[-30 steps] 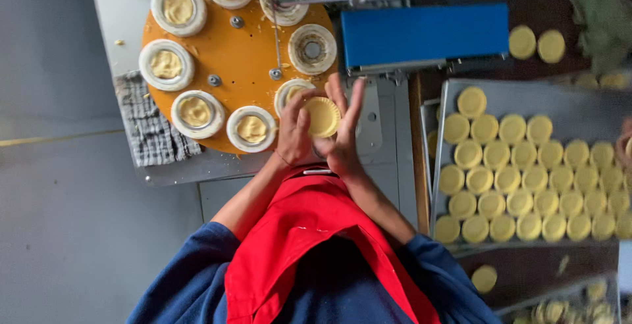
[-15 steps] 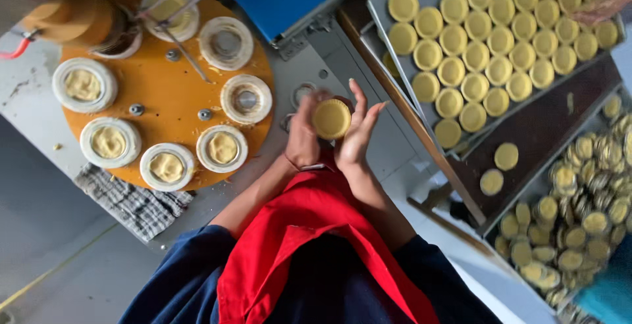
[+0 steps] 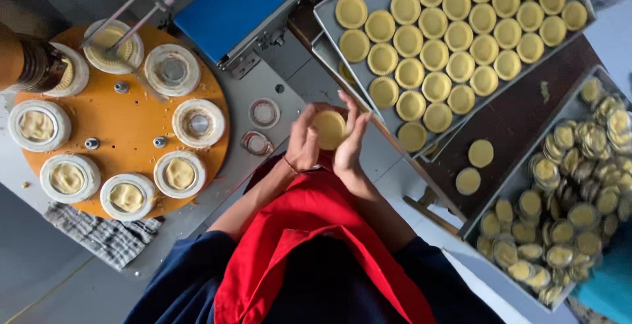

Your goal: The person prepares pastry shells by placing them into circular molds on a rotating machine, then removing them and stacking them onto trays.

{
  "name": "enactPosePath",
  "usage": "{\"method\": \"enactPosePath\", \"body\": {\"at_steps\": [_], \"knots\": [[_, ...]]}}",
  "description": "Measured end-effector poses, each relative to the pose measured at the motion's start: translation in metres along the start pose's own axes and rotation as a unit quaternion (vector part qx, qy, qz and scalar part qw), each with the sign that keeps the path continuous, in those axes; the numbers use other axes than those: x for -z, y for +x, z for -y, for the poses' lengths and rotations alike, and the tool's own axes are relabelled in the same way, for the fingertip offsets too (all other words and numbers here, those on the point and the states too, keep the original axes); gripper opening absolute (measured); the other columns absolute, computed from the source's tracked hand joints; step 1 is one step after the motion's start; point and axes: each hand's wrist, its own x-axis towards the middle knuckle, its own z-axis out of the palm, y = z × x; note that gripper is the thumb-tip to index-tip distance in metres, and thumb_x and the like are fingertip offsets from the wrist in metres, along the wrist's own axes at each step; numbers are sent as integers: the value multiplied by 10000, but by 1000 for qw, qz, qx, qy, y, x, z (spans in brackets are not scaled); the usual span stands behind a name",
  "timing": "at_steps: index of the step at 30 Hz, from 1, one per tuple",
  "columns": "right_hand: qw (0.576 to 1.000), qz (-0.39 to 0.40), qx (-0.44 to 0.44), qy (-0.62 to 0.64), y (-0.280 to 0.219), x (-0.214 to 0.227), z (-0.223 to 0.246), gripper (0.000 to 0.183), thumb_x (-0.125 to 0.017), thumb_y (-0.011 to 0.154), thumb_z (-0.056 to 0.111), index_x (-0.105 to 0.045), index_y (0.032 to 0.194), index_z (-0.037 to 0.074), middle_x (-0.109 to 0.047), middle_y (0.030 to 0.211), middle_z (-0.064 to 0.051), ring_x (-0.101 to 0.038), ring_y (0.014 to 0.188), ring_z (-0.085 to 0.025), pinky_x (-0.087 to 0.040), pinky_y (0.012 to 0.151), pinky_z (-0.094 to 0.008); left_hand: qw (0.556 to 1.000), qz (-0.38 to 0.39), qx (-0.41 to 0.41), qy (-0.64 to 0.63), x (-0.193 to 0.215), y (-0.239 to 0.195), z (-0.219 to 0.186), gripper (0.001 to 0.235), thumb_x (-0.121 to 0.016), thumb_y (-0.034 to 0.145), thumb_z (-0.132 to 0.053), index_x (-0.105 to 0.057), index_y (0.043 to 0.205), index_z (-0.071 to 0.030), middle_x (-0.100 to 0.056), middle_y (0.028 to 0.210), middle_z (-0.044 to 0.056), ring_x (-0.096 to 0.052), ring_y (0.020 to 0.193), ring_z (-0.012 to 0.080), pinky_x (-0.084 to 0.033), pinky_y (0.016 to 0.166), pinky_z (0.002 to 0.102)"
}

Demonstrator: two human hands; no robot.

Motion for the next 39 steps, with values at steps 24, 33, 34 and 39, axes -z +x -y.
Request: {"method": "enactPosePath", "body": {"at_steps": [24,33,34,39], "knots": [[882,206,164,-391,403,89,24,735,-542,1030,641,-452,1414,20,-727,1184,-209,-710,1077,-254,-515,910,-368,945,-257,171,104,-30,11,20,498,-359,1080,-478,-591,1157,-44,-596,879,19,-418,656,91,-393,653,264],[784,195,252,-533,391,91,23,773,-513,1121,507,-265,1538,-95,-363,1584,-347,-356,1484,-450,-268,1223,-470,941,-270,151,141,-15,15,15,453,-398,1082,-441,-590,1229,-57,-632,958,36,-591,847,131,-468,757,293],[782,203,256,-531,375,80,17,773,-513,1121,507,-265,1538,-95,-363,1584,-347,-356,1484,-450,-268,1223,-470,938,-279,150,143,-12,12,17,453,-398,1082,-441,-590,1229,-57,-632,958,36,-591,847,131,-468,757,293],[812,234,442,-302,270,-12,11,572,-713,1012,349,-452,1432,61,-631,1275,-152,-605,1186,-312,-429,1063,-449,938,-242,199,146,11,-6,18,368,-486,1060,-373,-600,1208,-56,-666,925,30,-587,781,114,-448,709,274]]}}
